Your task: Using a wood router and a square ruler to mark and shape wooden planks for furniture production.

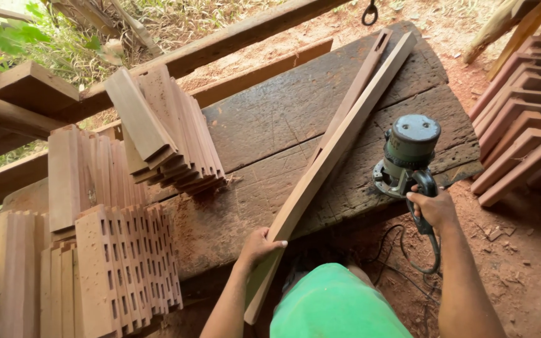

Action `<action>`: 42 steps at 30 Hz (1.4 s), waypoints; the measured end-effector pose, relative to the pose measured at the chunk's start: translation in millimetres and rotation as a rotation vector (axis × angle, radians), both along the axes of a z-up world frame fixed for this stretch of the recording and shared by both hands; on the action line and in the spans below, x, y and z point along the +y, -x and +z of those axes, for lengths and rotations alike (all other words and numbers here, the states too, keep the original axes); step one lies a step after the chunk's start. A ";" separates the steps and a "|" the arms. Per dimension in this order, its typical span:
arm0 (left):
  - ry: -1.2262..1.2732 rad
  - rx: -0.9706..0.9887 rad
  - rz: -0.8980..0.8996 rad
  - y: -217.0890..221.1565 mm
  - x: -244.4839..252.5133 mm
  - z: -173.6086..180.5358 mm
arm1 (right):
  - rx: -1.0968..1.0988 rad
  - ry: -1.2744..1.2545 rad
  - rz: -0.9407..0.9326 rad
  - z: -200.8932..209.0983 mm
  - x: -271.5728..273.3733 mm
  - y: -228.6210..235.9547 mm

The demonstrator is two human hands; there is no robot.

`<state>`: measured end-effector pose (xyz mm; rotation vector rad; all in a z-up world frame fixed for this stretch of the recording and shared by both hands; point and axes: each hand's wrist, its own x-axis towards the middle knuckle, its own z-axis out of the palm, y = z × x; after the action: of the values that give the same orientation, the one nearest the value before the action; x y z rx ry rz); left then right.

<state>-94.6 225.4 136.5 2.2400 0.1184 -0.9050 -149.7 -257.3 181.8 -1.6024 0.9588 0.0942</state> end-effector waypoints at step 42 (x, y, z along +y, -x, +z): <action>0.258 0.234 -0.062 81.2 -213.3 -114.0 | -0.012 0.224 -0.108 -34.3 23.5 38.4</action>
<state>-175.9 12.1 22.4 1.9054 0.0362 -1.1465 -188.1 -233.7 147.5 -1.7488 1.0743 -0.1000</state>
